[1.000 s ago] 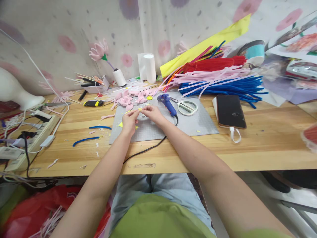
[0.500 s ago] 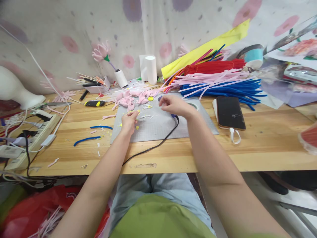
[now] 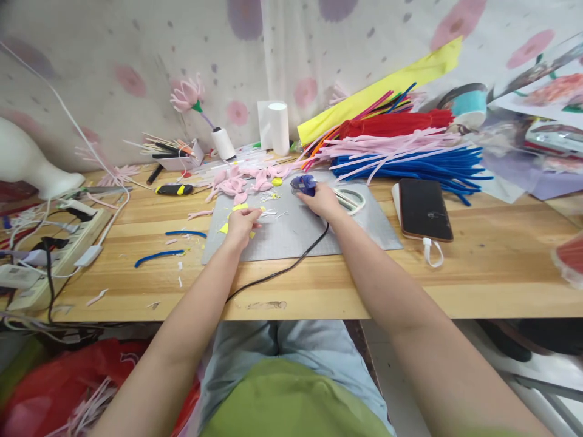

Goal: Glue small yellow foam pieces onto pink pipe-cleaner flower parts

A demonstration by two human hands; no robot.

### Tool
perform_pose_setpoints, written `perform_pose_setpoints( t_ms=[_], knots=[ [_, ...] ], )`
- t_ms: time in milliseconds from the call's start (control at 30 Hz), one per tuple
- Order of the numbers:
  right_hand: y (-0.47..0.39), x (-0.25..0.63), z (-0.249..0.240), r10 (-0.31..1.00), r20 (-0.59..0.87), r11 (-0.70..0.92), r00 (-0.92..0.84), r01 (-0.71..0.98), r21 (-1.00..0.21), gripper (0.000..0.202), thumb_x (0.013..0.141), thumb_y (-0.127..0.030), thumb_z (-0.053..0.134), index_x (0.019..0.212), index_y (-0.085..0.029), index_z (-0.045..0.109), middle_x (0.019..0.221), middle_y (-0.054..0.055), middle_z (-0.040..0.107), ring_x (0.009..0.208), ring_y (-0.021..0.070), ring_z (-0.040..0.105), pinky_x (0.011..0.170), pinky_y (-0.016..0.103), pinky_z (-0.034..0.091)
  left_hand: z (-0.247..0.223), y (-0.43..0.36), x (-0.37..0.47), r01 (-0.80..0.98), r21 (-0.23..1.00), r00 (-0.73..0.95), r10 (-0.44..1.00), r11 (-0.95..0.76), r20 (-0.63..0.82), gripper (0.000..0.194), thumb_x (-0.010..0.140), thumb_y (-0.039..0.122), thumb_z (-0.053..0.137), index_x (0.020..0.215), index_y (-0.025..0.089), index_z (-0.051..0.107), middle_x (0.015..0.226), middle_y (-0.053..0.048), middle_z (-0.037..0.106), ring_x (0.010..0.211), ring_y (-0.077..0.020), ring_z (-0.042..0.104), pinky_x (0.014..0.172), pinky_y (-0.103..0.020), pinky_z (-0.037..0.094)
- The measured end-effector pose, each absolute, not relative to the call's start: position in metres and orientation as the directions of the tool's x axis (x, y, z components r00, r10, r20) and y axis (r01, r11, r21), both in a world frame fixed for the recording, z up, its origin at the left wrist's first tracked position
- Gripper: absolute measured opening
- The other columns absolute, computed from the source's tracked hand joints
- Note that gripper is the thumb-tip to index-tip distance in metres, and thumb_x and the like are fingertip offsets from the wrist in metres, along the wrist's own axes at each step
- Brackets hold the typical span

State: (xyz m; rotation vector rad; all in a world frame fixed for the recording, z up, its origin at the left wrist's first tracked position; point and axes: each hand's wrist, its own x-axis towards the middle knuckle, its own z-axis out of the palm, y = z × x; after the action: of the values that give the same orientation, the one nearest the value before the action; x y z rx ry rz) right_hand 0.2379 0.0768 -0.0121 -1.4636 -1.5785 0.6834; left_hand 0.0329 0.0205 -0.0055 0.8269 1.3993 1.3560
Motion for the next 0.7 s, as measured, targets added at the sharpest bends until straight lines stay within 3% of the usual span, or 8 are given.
perform_pose_setpoints(
  t_ms=[100, 167, 267, 367, 500, 700],
  knots=[
    [0.081, 0.245, -0.013, 0.946, 0.186, 0.044, 0.264, 0.465, -0.884, 0.034, 0.063, -0.045, 0.071, 0.078, -0.016, 0.062, 0.072, 0.008, 0.062, 0.076, 0.0232, 0.061, 0.071, 0.039, 0.048, -0.005, 0.023, 0.028, -0.105, 0.994, -0.369, 0.926, 0.042, -0.078, 0.005, 0.059, 0.014, 0.070, 0.060, 0.013, 0.065, 0.061, 0.002, 0.060, 0.047, -0.0049, 0.047, 0.043, -0.018, 0.041],
    [0.083, 0.256, -0.007, 0.914, 0.189, 0.072, 0.359, 0.315, -0.946, 0.037, 0.069, -0.051, 0.064, 0.084, -0.017, 0.060, 0.073, 0.007, 0.063, 0.074, 0.0215, 0.062, 0.064, 0.035, 0.049, 0.000, 0.026, 0.022, -0.074, 0.994, -0.492, 0.870, -0.075, 0.029, 0.005, 0.062, 0.017, 0.068, 0.065, 0.014, 0.066, 0.062, 0.003, 0.058, 0.047, -0.0038, 0.046, 0.043, -0.016, 0.040],
    [0.084, 0.267, 0.002, 0.904, 0.171, 0.141, 0.391, 0.104, -0.984, 0.043, 0.075, -0.059, 0.054, 0.091, -0.019, 0.058, 0.077, 0.006, 0.064, 0.066, 0.0176, 0.062, 0.053, 0.029, 0.048, 0.012, 0.031, 0.007, -0.043, 0.974, -0.669, 0.730, -0.222, 0.137, 0.009, 0.066, 0.022, 0.066, 0.071, 0.015, 0.065, 0.069, 0.003, 0.059, 0.047, -0.0019, 0.045, 0.043, -0.015, 0.038],
    [0.077, 0.266, 0.008, 0.922, 0.168, 0.160, 0.350, 0.052, -0.986, 0.045, 0.074, -0.062, 0.054, 0.092, -0.021, 0.057, 0.077, 0.005, 0.063, 0.057, 0.0136, 0.059, 0.046, 0.025, 0.044, 0.020, 0.036, -0.009, -0.103, 0.969, -0.748, 0.659, -0.226, 0.074, 0.010, 0.068, 0.023, 0.064, 0.073, 0.014, 0.064, 0.069, 0.003, 0.059, 0.047, -0.0016, 0.045, 0.044, -0.014, 0.039],
    [0.057, 0.251, 0.010, 0.969, 0.152, 0.138, 0.196, 0.081, -0.987, 0.040, 0.068, -0.058, 0.063, 0.079, -0.020, 0.058, 0.062, 0.001, 0.058, 0.045, 0.0084, 0.047, 0.041, 0.023, 0.036, 0.013, 0.039, -0.011, -0.197, 0.979, -0.603, 0.793, -0.051, -0.080, 0.007, 0.062, 0.017, 0.067, 0.065, 0.013, 0.063, 0.060, 0.004, 0.056, 0.048, -0.0034, 0.046, 0.045, -0.015, 0.041],
    [0.029, 0.225, 0.015, 0.990, 0.060, 0.100, -0.131, 0.325, -0.940, 0.038, 0.066, -0.055, 0.066, 0.067, -0.017, 0.060, 0.047, -0.002, 0.048, 0.043, 0.0082, 0.040, 0.044, 0.025, 0.034, -0.004, 0.030, 0.017, -0.096, 0.990, -0.345, 0.930, 0.098, -0.126, 0.005, 0.058, 0.015, 0.069, 0.060, 0.012, 0.065, 0.060, 0.001, 0.059, 0.047, -0.0063, 0.048, 0.042, -0.020, 0.045]
  ],
)
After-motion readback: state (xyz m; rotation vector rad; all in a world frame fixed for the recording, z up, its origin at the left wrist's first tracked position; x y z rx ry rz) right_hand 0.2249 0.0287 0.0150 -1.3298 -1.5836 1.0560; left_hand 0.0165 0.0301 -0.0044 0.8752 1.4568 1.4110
